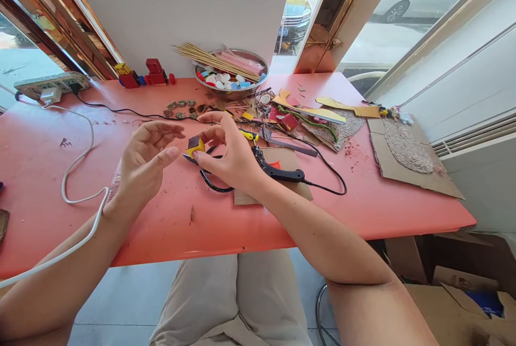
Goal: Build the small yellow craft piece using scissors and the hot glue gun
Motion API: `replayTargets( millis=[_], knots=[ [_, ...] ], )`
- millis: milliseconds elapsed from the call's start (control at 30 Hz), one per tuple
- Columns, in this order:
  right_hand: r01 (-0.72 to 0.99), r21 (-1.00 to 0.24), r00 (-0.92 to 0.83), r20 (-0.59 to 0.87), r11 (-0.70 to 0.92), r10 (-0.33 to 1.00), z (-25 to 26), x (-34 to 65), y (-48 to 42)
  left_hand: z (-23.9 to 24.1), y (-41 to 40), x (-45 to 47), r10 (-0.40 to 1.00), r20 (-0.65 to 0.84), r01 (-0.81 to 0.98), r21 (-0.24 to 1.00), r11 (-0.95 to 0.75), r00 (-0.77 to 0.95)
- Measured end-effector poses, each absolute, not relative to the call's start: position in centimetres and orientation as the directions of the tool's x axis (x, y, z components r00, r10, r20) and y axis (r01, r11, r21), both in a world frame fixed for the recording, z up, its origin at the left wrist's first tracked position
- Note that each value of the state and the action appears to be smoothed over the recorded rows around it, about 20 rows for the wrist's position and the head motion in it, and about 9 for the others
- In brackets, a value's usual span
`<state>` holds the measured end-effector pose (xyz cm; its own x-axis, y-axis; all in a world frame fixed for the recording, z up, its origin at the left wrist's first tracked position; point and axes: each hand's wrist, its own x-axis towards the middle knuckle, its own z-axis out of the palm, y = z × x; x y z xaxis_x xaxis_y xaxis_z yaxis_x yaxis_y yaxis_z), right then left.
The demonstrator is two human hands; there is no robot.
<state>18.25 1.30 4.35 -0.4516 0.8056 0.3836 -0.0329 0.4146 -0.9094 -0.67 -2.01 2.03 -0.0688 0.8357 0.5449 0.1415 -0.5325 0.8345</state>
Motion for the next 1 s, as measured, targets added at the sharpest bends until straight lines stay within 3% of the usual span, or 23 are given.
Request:
replayTargets(
  millis=[167,267,400,500,633,733,833,1000],
  knots=[
    [0.063,-0.824,-0.397,0.497,0.564,0.771,4.1,18.2,1.1,2.1,-2.3,0.3,0.816,0.575,0.167,0.812,-0.560,-0.058],
    [0.068,-0.820,-0.381,0.505,0.568,0.774,4.2,18.2,0.9,1.9,-1.8,-0.3,0.826,0.528,0.099,0.849,-0.519,-0.198],
    [-0.038,-0.924,-0.409,0.362,0.381,0.838,4.5,18.3,1.2,2.0,-0.5,-3.3,0.836,0.401,-0.082,0.884,-0.461,-0.375],
    [-0.111,-0.971,-0.432,0.238,0.210,0.870,4.7,18.5,1.7,2.3,0.1,-4.6,0.889,0.331,-0.153,0.907,-0.392,-0.317],
    [-0.104,-0.977,-0.415,0.212,0.185,0.885,4.9,18.6,1.9,2.6,-0.5,-3.0,0.947,0.279,-0.072,0.953,-0.293,-0.162],
    [-0.084,-0.970,-0.420,0.241,0.227,0.875,4.9,18.4,1.6,2.1,-1.4,-0.9,0.920,0.387,0.088,0.920,-0.381,-0.064],
    [-0.083,-0.961,-0.438,0.272,0.263,0.857,4.8,18.3,1.2,1.5,-2.0,0.2,0.832,0.555,0.250,0.809,-0.532,-0.025],
    [-0.028,-0.931,-0.432,0.340,0.364,0.836,4.4,18.1,1.0,0.8,-2.1,0.1,0.774,0.632,0.312,0.730,-0.608,0.029]
  ],
)
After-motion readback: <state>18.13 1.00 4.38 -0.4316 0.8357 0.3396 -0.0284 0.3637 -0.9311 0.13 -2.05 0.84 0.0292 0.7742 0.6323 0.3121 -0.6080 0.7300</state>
